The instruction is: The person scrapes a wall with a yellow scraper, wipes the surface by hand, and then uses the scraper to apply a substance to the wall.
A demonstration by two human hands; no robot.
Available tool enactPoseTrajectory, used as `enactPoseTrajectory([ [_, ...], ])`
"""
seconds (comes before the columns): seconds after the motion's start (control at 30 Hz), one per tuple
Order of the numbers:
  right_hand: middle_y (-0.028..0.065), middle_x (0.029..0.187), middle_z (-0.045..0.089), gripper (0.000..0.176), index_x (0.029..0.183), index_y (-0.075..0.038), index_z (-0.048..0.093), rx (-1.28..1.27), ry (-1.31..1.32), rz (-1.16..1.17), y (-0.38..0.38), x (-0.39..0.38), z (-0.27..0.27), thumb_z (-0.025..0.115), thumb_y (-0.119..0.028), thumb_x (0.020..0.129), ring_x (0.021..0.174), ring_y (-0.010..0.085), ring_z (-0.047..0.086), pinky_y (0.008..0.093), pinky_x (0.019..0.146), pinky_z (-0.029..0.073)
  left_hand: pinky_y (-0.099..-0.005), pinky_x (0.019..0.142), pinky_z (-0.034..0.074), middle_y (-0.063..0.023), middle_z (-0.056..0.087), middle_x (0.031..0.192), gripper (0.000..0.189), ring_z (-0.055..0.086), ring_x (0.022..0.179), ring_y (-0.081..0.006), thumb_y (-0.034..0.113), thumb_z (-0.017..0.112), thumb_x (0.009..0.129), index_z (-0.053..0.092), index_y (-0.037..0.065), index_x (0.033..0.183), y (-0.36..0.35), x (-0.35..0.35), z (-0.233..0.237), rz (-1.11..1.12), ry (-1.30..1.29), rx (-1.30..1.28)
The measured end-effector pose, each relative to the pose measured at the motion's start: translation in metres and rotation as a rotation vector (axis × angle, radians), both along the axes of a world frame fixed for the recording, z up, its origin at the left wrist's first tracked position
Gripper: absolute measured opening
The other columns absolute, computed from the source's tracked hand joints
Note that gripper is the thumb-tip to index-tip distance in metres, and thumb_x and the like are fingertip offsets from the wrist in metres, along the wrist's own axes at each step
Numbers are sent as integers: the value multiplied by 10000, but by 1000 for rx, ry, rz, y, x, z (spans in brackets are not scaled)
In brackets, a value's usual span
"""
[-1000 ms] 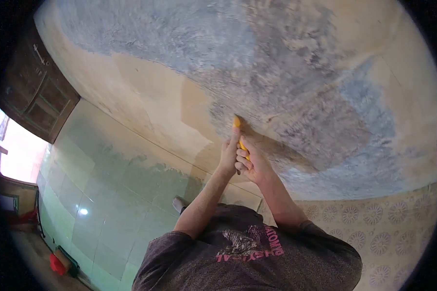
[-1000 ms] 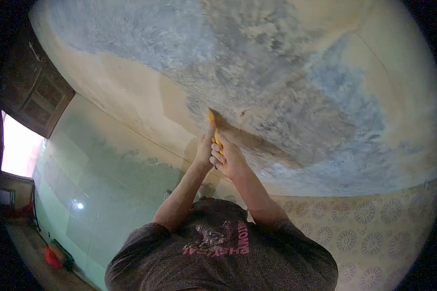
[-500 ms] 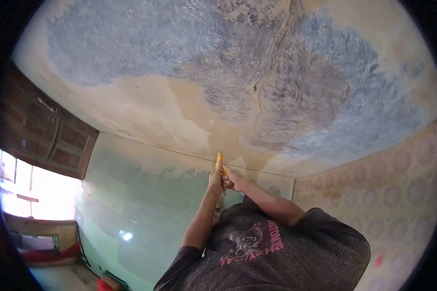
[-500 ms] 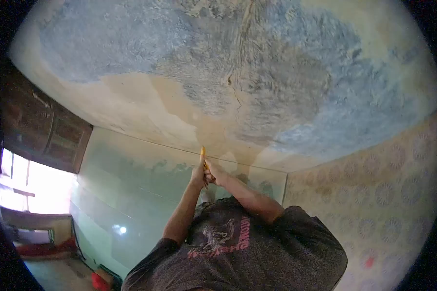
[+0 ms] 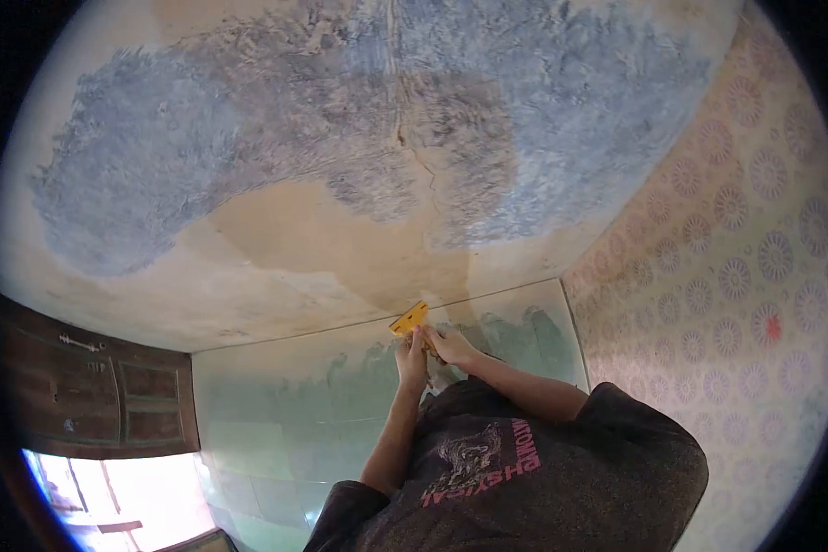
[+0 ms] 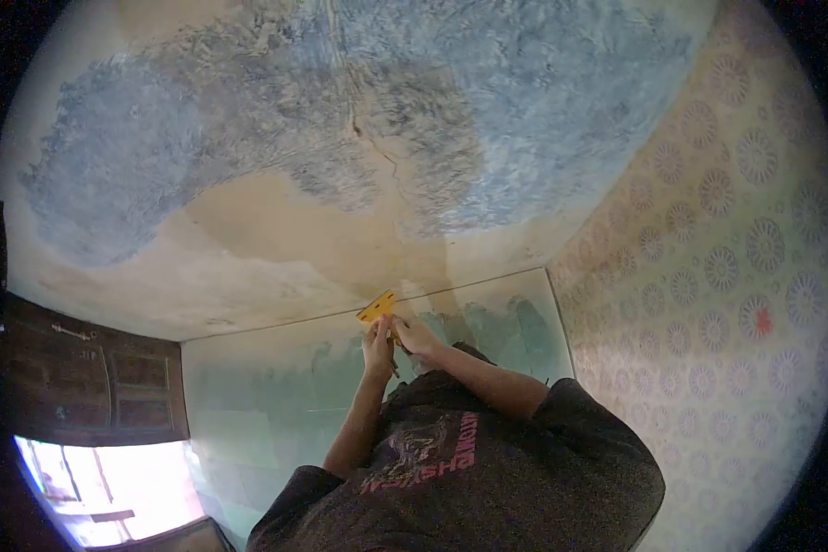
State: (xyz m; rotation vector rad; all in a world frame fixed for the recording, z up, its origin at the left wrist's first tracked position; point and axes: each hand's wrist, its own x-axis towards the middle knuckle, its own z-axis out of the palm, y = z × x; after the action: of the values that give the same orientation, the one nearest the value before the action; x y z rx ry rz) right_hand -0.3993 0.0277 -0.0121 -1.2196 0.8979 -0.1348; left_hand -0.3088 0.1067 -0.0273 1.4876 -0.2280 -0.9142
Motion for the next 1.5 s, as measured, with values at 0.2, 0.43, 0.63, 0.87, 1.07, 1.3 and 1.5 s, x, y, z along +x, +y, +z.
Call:
enactPoseTrajectory([
  [0.2, -27, 553, 439, 435, 851, -84, 561, 5, -170, 32, 4, -19, 21, 431, -471, 1002, 435, 96, 432, 274, 425, 348, -259, 270, 289, 28, 404, 511, 510, 276, 311, -79, 526, 488, 961, 633, 41, 1024, 18, 6, 27, -217, 184, -64],
  [0.43, -72, 577, 402, 500, 1083, -119, 563, 52, -99, 128, 33, -61, 68, 488, -592, 940, 454, 52, 365, 245, 429, 299, -207, 397, 244, 68, 436, 579, 439, 312, 431, -37, 472, 490, 981, 626, 60, 1052, 44, -31, 41, -364, 172, -109],
  [0.63, -72, 597, 411, 514, 1069, -136, 562, 154, -144, 224, 47, -104, 70, 469, -622, 932, 479, 46, 378, 222, 448, 306, -248, 509, 474, -22, 593, 722, 395, 554, 556, -110, 387, 476, 1006, 585, 14, 1076, 58, -82, 82, -331, 243, -161],
  [0.87, -56, 614, 439, 469, 866, -110, 522, 160, -160, 223, 70, -129, 17, 413, -550, 987, 488, 46, 402, 227, 446, 336, -303, 567, 517, -71, 627, 766, 356, 623, 613, -166, 316, 471, 1018, 590, -19, 1033, 87, -111, 59, -341, 71, 1],
  [1.07, -67, 625, 407, 489, 820, -126, 525, 235, -177, 215, 90, -130, 40, 360, -548, 1003, 498, 65, 379, 239, 454, 304, -281, 587, 508, -66, 635, 771, 325, 617, 630, -144, 305, 490, 1012, 592, -1, 973, 110, -120, 37, -200, 47, -51],
  [1.3, -81, 610, 344, 568, 754, -127, 531, 193, -119, 256, 97, -112, 37, 304, -587, 998, 494, 64, 283, 258, 454, 248, -230, 488, 384, 8, 576, 672, 339, 487, 529, -69, 361, 527, 993, 607, 52, 876, 122, -111, 58, -87, 107, -13],
  [1.5, -82, 606, 333, 579, 762, -118, 548, 271, -39, 237, 117, -74, 39, 316, -596, 991, 501, 63, 262, 256, 462, 235, -223, 430, 240, 77, 476, 617, 323, 348, 470, -23, 365, 546, 987, 624, 57, 928, 149, -64, 22, -122, 83, 29],
])
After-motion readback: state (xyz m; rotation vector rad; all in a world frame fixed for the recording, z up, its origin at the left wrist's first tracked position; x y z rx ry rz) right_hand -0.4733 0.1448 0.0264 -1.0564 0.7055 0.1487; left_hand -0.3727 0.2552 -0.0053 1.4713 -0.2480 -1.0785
